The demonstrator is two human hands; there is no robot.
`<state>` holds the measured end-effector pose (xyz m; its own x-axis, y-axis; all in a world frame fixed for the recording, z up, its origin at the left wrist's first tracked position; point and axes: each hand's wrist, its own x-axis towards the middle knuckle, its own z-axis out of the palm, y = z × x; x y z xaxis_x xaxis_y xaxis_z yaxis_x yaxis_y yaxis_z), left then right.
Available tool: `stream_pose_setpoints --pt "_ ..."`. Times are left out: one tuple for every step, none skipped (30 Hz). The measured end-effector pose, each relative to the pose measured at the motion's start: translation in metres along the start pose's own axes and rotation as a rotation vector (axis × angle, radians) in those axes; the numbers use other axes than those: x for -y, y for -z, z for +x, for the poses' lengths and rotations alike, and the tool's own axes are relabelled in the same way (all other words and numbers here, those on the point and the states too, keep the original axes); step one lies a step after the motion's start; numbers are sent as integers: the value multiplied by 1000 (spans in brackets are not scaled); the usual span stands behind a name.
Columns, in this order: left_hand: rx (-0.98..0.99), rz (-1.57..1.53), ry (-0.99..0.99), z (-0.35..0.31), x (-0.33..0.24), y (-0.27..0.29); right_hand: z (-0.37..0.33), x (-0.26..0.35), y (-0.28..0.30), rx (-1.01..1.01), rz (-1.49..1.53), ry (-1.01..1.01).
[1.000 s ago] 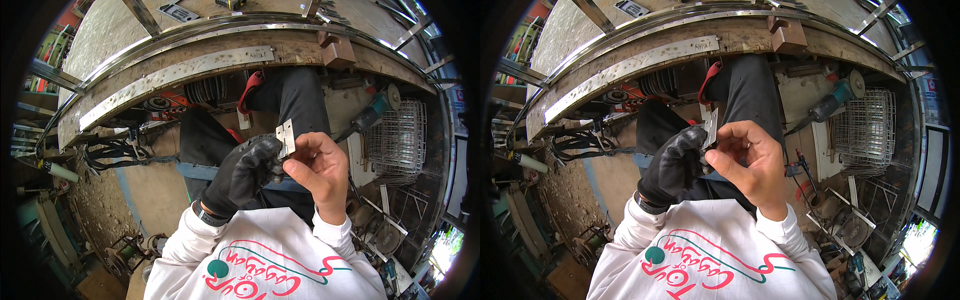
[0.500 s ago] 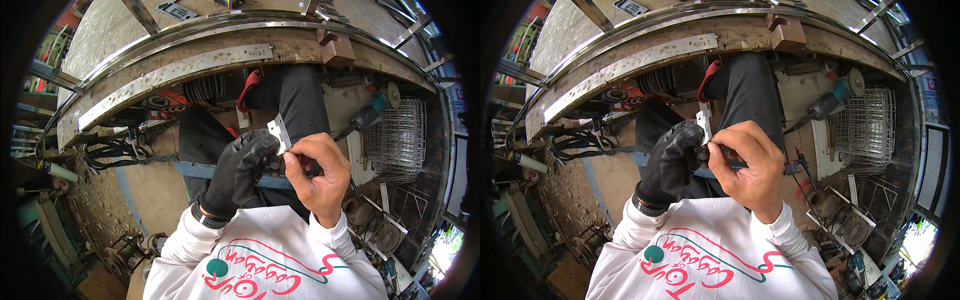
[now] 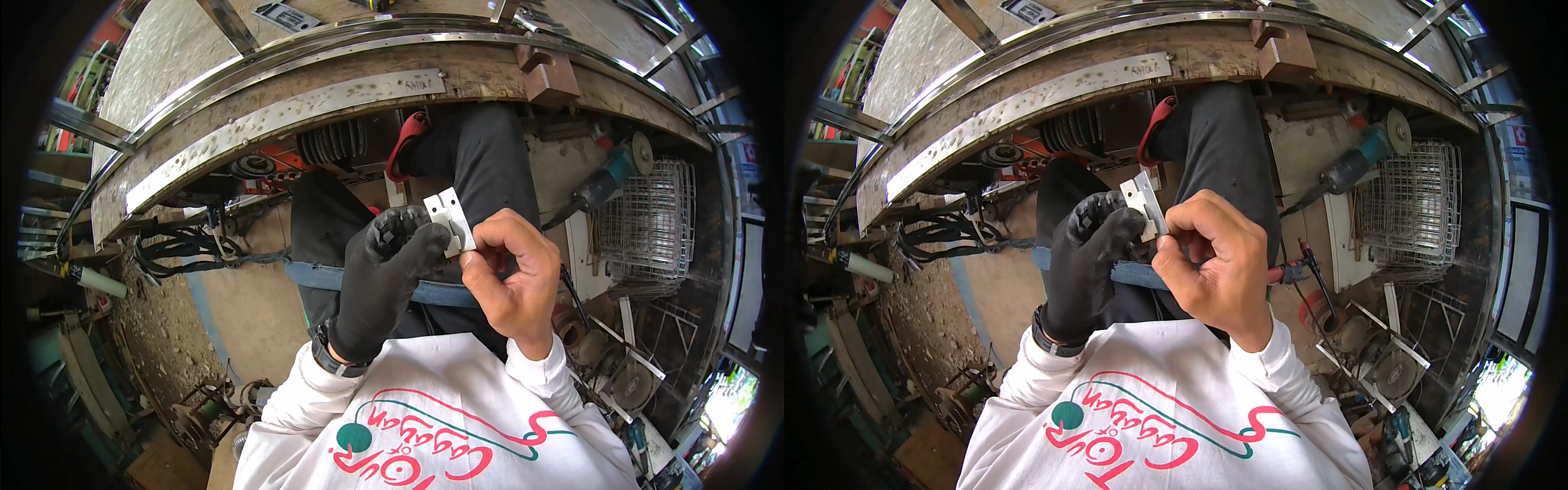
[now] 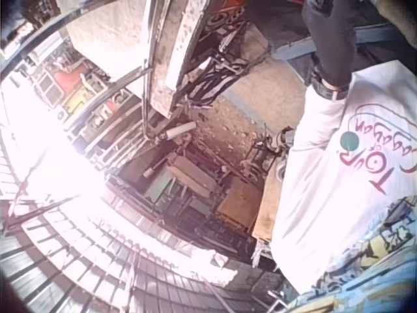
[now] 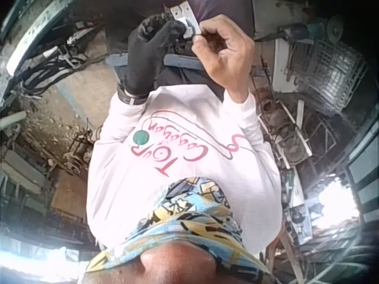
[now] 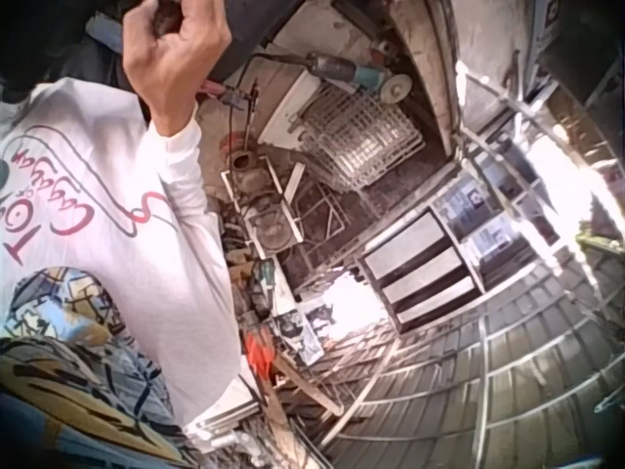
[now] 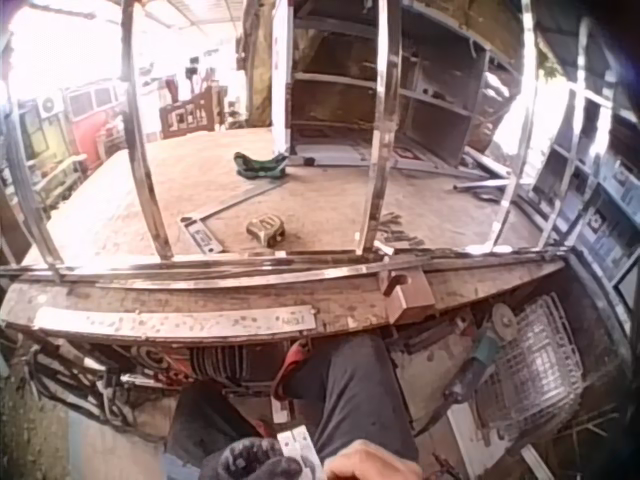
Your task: The person measures and marks a metal bar with a tape measure and marker, then uses an angle grinder to cut and smooth the metal. They use a hammer to adjust small metal pieces and continue measuring and marking the workpiece.
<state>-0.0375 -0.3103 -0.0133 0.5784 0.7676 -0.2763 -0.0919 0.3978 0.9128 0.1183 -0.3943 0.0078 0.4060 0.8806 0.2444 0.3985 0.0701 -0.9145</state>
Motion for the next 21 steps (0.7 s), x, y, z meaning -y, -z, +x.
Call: stream_pose_setpoints --pt "-40 -34 24 -2 -2 -5 -1 0 -1 -3 18 -28" --pt "-80 -66 49 -4 -3 -9 -2 -2 -2 -6 36 -57" --pt "-89 -55 35 -5 -1 -10 -4 -3 -3 -10 55 -86" --pt "-97 -45 21 -6 0 -11 -5 -6 -3 1 166 -154" --pt "-104 -36 8 -7 0 -11 -7 -8 -4 12 276 -223" --pt "-78 -25 -54 -7 3 -11 -8 -8 -4 23 387 -291" --pt "-52 -13 -116 -5 8 -9 -8 -9 -4 35 558 -383" --pt "-16 -121 -95 -2 11 -6 -7 -11 -5 50 735 -473" --pt "18 -228 -70 0 14 -2 -7 -12 -6 65 911 -563" --pt "65 -456 40 6 15 4 -8 -14 -5 60 918 -579" --pt "104 -681 147 10 14 9 -8 -14 -4 85 832 -557" --pt "124 -710 173 10 8 7 -8 -13 -1 110 747 -534" --pt "129 -775 215 11 6 9 -9 -14 2 134 661 -510" --pt "138 -841 261 12 5 9 -5 -15 6 200 624 -483" --pt "147 -907 306 12 5 10 -6 -11 -1 67 581 -438" --pt "168 -944 334 12 6 11 -7 -4 -14 -66 537 -391" --pt "190 -983 363 12 9 14 -4 5 -22 -198 488 -345" --pt "213 -1021 393 13 12 16 -3 5 -14 -111 439 -307" --pt "236 -1059 423 12 13 17 -2 1 -10 -35 382 -271" --pt "201 -922 374 10 15 15 1 -3 -5 40 322 -234" --pt "166 -785 324 4 16 13 3 -5 -3 115 261 -197"
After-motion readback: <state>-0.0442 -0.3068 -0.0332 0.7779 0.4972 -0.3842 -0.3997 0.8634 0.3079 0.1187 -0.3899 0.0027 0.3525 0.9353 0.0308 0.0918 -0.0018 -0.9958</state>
